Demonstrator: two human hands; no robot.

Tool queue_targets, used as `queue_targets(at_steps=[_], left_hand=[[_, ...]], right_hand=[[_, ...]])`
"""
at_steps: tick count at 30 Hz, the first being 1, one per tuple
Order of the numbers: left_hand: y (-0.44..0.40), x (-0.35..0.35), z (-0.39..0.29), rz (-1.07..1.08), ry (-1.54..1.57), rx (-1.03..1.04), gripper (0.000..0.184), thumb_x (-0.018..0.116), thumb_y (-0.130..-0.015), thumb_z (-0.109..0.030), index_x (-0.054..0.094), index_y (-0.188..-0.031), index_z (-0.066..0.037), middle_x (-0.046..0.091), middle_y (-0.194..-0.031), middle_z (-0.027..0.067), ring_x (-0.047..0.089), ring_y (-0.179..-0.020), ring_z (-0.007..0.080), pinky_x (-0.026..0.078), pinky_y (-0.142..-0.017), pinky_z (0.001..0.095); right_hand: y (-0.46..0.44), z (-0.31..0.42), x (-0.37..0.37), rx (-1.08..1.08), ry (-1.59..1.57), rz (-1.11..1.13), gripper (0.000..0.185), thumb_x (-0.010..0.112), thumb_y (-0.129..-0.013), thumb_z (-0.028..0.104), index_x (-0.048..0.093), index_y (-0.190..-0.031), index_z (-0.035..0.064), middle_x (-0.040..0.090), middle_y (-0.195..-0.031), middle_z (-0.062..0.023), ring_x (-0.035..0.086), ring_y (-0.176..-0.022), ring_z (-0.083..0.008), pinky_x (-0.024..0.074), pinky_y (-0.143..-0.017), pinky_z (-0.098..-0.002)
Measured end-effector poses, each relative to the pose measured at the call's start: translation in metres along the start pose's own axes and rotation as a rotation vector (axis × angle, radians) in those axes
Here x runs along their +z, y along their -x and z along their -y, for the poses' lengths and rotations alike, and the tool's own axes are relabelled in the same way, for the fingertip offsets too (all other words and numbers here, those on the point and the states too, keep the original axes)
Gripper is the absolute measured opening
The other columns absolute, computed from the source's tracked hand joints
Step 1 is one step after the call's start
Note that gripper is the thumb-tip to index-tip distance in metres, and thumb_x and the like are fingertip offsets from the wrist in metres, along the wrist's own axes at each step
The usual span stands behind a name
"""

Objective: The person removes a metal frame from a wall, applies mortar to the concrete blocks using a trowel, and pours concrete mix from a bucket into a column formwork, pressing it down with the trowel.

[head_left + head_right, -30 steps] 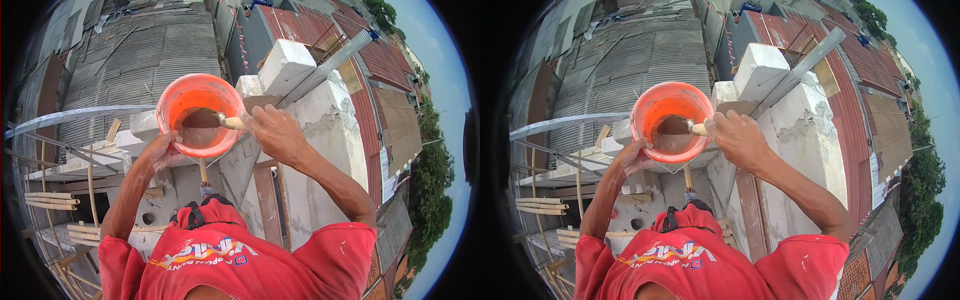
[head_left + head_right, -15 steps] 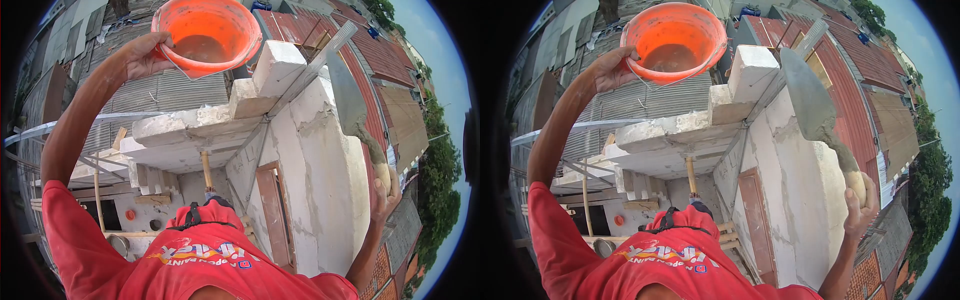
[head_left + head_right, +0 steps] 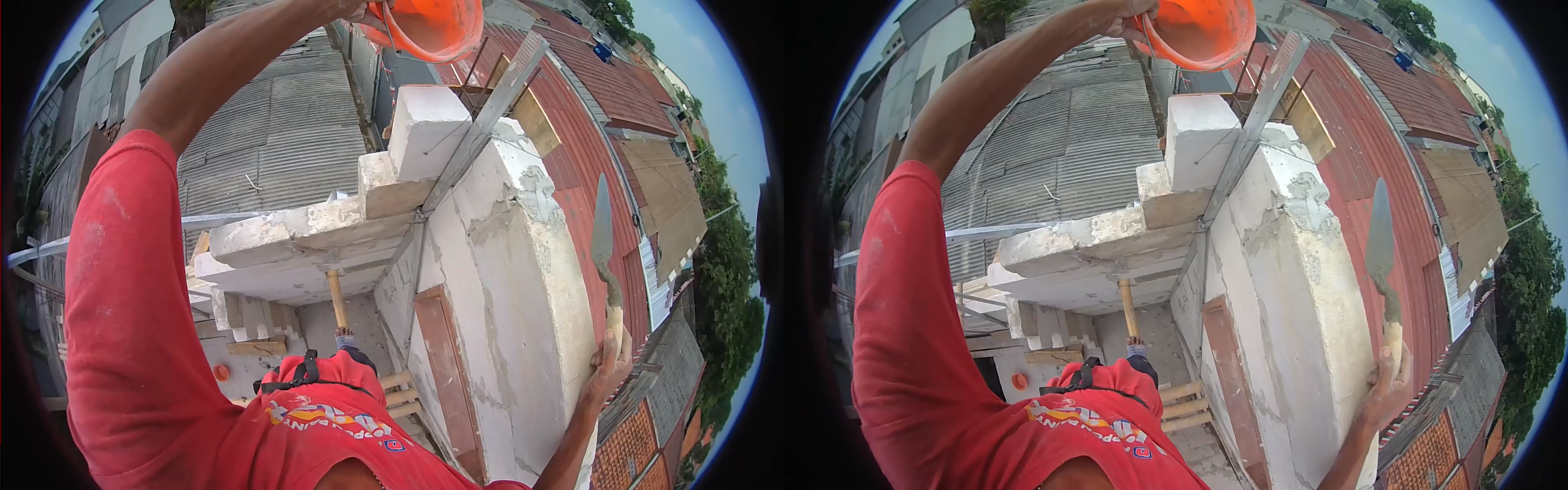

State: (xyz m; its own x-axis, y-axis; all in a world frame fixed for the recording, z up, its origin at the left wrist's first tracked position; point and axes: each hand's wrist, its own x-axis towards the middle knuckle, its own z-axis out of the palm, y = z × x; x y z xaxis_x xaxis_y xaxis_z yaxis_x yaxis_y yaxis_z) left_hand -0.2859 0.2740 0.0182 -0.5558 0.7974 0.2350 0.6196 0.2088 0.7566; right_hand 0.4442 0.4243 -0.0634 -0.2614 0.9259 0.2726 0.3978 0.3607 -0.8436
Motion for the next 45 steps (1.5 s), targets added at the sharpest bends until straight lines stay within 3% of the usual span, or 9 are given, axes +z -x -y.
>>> queue_targets(at_steps=[4,10,19,25,31,34,35,41,45], left_hand=[[0.002,0.039,-0.016,0.171,0.619,0.264,0.034,0.070,-0.094,-0.034,0.065,-0.110,-0.004,0.065,-0.102,0.0072,0.065,-0.095,0.0237,0.059,-0.085,0.0471],[-0.047,0.048,0.004,0.169,0.459,0.258,0.048,0.064,-0.099,-0.036,0.057,-0.130,0.000,0.064,-0.121,0.0148,0.066,-0.104,0.0279,0.058,-0.091,0.0451],[-0.026,0.035,-0.037,0.122,0.396,0.089,0.049,0.064,-0.099,-0.037,0.057,-0.128,0.002,0.065,-0.116,0.0161,0.066,-0.104,0.0307,0.058,-0.092,0.0388],[-0.071,0.014,0.062,0.244,0.597,0.032,0.046,0.068,-0.095,-0.036,0.059,-0.123,-0.001,0.065,-0.115,0.0174,0.065,-0.105,0.0332,0.057,-0.093,0.0522],[0.010,0.014,-0.047,-0.407,1.291,-0.477,0.035,0.050,-0.105,-0.022,0.051,-0.130,0.001,0.061,-0.127,0.0204,0.063,-0.114,0.0353,0.055,-0.098,0.0596],[0.022,-0.029,-0.043,-0.157,1.264,-0.448,0.035,0.048,-0.106,-0.020,0.047,-0.134,0.000,0.057,-0.134,0.0195,0.061,-0.119,0.0346,0.053,-0.100,0.0620],[0.026,-0.033,-0.051,-0.320,1.084,-0.429,0.035,0.047,-0.106,-0.019,0.046,-0.135,0.000,0.056,-0.137,0.0185,0.060,-0.121,0.0342,0.052,-0.101,0.0626],[0.065,-0.061,-0.059,-0.381,0.847,-0.281,0.035,0.045,-0.106,-0.017,0.045,-0.136,0.000,0.057,-0.135,0.0197,0.061,-0.120,0.0339,0.052,-0.104,0.0568],[0.047,-0.047,-0.056,-0.354,0.301,-0.301,0.036,0.047,-0.105,-0.019,0.046,-0.136,0.000,0.057,-0.134,0.0192,0.060,-0.120,0.0328,0.052,-0.104,0.0547]], right_hand=[[-0.004,-0.003,-0.001,0.018,-0.056,0.008,0.035,0.063,-0.094,0.031,0.064,-0.108,-0.0004,0.043,-0.070,0.0044,0.034,-0.056,-0.0035,0.0268,-0.051,-0.0217],[-0.005,-0.007,-0.002,0.060,-0.083,0.035,0.036,0.062,-0.095,0.034,0.064,-0.107,0.0004,0.044,-0.071,0.0036,0.035,-0.057,-0.0040,0.0267,-0.051,-0.0218],[-0.005,0.002,0.004,0.072,-0.066,0.023,0.035,0.062,-0.094,0.030,0.064,-0.112,-0.0010,0.045,-0.070,0.0043,0.033,-0.056,-0.0031,0.0232,-0.049,-0.0209],[-0.005,0.005,0.004,0.078,-0.051,0.036,0.039,0.063,-0.093,0.031,0.064,-0.113,-0.0020,0.046,-0.071,0.0032,0.033,-0.056,-0.0040,0.0236,-0.051,-0.0217],[-0.006,-0.002,0.001,0.077,-0.057,0.047,0.040,0.063,-0.093,0.031,0.064,-0.116,-0.0026,0.047,-0.071,0.0034,0.033,-0.057,-0.0039,0.0231,-0.051,-0.0217],[-0.005,0.000,0.001,0.083,-0.070,0.056,0.040,0.062,-0.093,0.030,0.065,-0.115,-0.0025,0.047,-0.071,0.0036,0.033,-0.057,-0.0037,0.0227,-0.051,-0.0219],[-0.004,0.001,0.002,0.087,-0.076,0.058,0.040,0.062,-0.093,0.030,0.065,-0.115,-0.0025,0.047,-0.071,0.0036,0.033,-0.057,-0.0037,0.0226,-0.051,-0.0220],[-0.006,-0.002,0.002,0.083,-0.081,0.057,0.039,0.062,-0.094,0.030,0.065,-0.115,-0.0031,0.045,-0.070,0.0045,0.032,-0.057,-0.0036,0.0218,-0.051,-0.0221],[-0.006,-0.002,0.001,0.051,-0.047,0.053,0.039,0.062,-0.094,0.029,0.066,-0.115,-0.0037,0.045,-0.069,0.0044,0.031,-0.056,-0.0036,0.0218,-0.051,-0.0220]])
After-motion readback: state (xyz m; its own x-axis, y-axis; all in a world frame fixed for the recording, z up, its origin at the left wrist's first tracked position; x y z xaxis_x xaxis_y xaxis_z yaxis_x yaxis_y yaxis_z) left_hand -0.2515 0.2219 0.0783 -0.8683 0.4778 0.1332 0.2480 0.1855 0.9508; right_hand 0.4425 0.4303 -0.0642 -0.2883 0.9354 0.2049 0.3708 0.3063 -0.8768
